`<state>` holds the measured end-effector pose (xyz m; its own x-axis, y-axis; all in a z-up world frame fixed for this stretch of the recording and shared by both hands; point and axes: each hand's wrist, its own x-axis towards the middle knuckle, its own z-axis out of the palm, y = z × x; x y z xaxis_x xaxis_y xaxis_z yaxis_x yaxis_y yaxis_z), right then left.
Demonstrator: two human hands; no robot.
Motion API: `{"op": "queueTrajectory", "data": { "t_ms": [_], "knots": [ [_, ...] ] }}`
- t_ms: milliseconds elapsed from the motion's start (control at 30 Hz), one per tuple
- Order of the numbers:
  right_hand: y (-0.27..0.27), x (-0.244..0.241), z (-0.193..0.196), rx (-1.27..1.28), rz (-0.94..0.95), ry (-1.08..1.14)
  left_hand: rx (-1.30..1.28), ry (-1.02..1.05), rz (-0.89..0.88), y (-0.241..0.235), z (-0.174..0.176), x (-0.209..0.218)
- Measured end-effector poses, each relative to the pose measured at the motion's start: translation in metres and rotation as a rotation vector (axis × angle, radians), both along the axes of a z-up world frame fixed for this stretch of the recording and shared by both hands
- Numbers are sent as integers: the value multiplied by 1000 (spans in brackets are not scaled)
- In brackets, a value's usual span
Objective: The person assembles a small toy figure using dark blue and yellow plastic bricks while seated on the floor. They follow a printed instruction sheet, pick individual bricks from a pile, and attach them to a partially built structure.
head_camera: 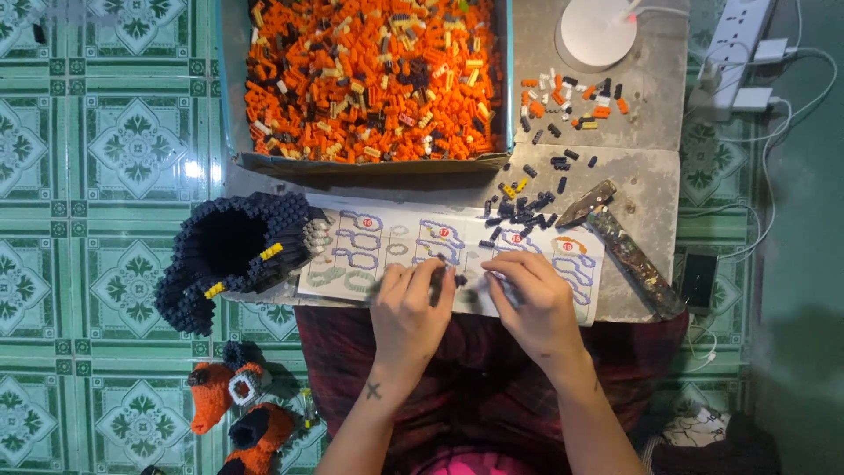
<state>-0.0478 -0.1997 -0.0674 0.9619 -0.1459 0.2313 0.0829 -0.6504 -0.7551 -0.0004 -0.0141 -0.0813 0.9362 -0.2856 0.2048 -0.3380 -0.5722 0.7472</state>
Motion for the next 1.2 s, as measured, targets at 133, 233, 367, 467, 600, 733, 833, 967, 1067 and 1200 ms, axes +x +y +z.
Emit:
{"op": "queueTrajectory", "data": {
  "t_ms": [133,233,367,467,600,733,833,967,1067,1200],
  "knots": [
    [-6,-7,-11,-104,-23,17,173,-269,51,-3,-7,4],
    [-7,-11,-19,-135,-13,23,251,-316,31,-2,-30,-8],
    [-4,-13,-31,-66,-10,29,382,-138,-133,-14,-29,-30],
    [-5,-14,-33,-50,-17,27,473,-82,-190,-19,-46,-48],
    [-6,-15,-34,-75,-28,23,515,-124,-191,-17,-56,-49],
    [-5,-16,-36,-74,-33,-9,549,-166,-178,-14,-62,-51],
    [-3,-15,-35,-72,-54,-24,527,-191,-177,-14,-66,-48],
    [-5,-16,-38,-72,-66,-41,451,-243,-141,-12,-81,-50],
    [-1,-17,-36,-62,-97,-76,386,-252,-114,-12,-85,-54],
    [-1,-18,-38,-66,-121,-98,318,-225,-80,-12,-75,-53]
  ]
}}
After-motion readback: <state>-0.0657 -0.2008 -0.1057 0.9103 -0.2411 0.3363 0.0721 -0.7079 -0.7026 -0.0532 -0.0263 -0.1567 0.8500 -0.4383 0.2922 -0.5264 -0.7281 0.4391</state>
